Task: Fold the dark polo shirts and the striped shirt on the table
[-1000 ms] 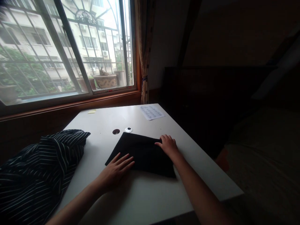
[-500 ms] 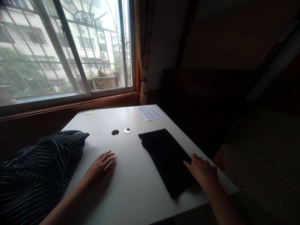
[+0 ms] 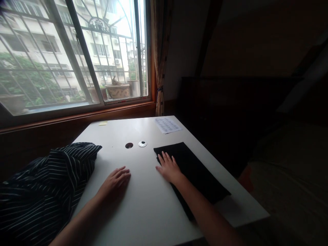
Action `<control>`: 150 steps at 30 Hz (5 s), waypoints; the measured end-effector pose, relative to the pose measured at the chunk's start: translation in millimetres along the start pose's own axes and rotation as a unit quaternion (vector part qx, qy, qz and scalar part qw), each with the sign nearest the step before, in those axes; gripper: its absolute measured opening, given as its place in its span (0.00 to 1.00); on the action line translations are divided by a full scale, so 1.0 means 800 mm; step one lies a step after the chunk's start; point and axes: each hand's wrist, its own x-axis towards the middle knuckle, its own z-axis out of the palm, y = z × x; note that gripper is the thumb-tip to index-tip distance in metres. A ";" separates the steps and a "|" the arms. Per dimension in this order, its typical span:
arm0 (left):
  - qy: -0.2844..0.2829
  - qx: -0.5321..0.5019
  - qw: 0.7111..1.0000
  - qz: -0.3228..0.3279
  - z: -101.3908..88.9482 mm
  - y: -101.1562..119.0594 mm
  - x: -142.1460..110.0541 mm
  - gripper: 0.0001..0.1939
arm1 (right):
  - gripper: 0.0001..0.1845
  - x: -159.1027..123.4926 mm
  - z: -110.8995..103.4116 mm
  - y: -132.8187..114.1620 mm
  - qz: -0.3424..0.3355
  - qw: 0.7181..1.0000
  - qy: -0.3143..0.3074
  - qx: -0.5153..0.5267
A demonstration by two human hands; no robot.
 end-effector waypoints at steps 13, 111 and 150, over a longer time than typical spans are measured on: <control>-0.026 0.009 1.000 -0.003 -0.004 0.002 0.000 0.17 | 0.34 -0.017 0.010 -0.011 -0.037 0.998 0.042 -0.020; -0.033 0.004 0.999 0.003 -0.003 -0.002 -0.005 0.19 | 0.29 -0.078 0.006 0.138 -0.006 0.997 0.081 0.004; 0.066 0.191 0.890 -0.408 -0.192 -0.076 -0.079 0.19 | 0.19 -0.114 0.011 0.127 -0.040 0.942 0.288 0.167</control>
